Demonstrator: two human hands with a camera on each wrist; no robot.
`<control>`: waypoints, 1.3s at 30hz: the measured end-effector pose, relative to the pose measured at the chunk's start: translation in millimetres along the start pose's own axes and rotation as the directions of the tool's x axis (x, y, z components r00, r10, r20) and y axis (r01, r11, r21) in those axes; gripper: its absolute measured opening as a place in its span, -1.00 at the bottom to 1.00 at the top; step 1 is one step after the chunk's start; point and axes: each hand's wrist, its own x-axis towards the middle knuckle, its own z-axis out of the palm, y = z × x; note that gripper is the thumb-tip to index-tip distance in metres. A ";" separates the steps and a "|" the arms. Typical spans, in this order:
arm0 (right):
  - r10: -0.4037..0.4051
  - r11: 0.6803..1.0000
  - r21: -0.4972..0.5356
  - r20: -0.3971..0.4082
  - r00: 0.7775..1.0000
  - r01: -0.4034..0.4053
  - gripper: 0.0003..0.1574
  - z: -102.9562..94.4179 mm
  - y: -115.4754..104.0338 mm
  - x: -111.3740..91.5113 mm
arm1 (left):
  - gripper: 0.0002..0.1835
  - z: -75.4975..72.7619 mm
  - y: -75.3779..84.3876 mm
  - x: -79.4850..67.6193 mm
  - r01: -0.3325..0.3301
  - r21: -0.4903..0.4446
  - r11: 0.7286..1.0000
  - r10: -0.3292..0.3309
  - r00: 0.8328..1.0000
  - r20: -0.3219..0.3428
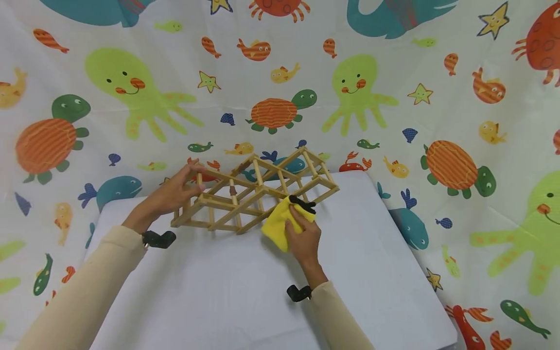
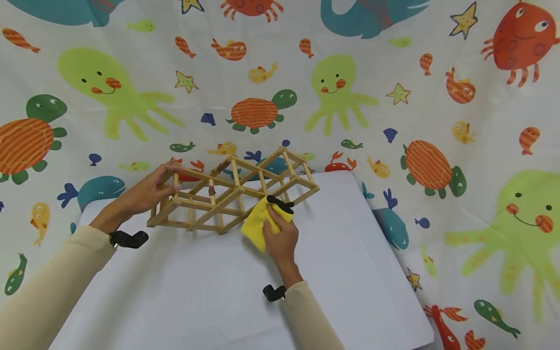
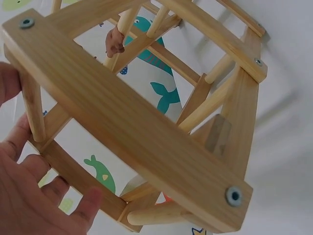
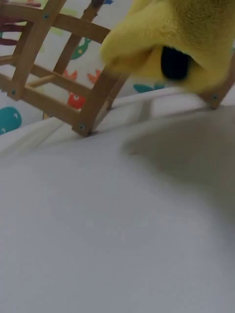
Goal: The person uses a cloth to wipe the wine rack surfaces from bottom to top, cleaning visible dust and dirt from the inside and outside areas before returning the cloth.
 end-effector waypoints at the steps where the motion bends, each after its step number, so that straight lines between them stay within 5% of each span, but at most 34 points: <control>1: 0.029 0.999 -0.026 0.058 0.998 -0.027 -0.44 -0.6 1.2 -2.4 | -0.38 -0.2 -0.6 -1.1 0.000 0.002 1.000 0.000 1.000 -0.001; 3: 0.069 0.996 -0.058 0.129 0.989 -0.062 -0.45 -1.2 3.7 -8.7 | -0.38 -0.1 -1.3 -2.8 0.003 -0.002 1.000 -0.003 1.000 -0.003; 5: 0.069 0.997 -0.047 0.116 0.991 -0.064 -0.45 -2.9 3.9 -13.8 | -0.39 0.0 -1.7 -3.0 -0.008 -0.006 1.000 0.008 1.000 -0.004; 10: -0.017 0.998 0.053 -0.099 0.995 0.022 -0.43 -11.1 -1.6 -6.8 | -0.40 -0.7 -0.1 -1.7 -0.018 -0.025 1.000 0.018 1.000 -0.002; 12: -0.033 0.997 0.060 -0.128 0.991 0.041 -0.42 -15.0 -2.9 1.0 | -0.40 -1.1 0.8 -1.5 -0.014 -0.030 0.999 0.014 1.000 0.001; 16: 0.006 0.999 0.039 -0.073 0.997 -0.003 -0.44 -19.8 -0.7 12.1 | -0.38 -2.3 0.0 -3.2 -0.016 -0.035 0.999 0.016 1.000 0.003; 22: 0.133 0.977 -0.166 -0.004 0.991 -0.131 -0.46 -27.9 13.6 12.0 | -0.38 -2.0 0.7 -2.3 -0.023 -0.030 0.999 0.023 1.000 0.005; 29: 0.002 1.000 -0.006 -0.056 0.998 -0.003 -0.44 -32.1 10.8 21.2 | -0.38 -4.6 3.3 -2.5 -0.025 -0.008 1.000 0.025 1.000 0.000; 33: 0.094 0.994 -0.060 0.021 0.995 -0.093 -0.44 -32.3 10.4 26.4 | -0.35 -4.1 2.1 -2.4 -0.007 -0.010 1.000 0.007 1.000 0.003; 36: 0.174 0.965 -0.193 -0.024 0.984 -0.175 -0.45 -37.7 14.9 24.7 | -0.36 -1.4 1.6 -1.8 -0.013 -0.016 1.000 0.014 1.000 0.008; 39: 0.140 0.968 -0.196 -0.086 0.986 -0.155 -0.45 -42.8 17.7 23.3 | -0.38 0.1 3.3 -2.4 -0.024 -0.016 1.000 0.024 1.000 0.005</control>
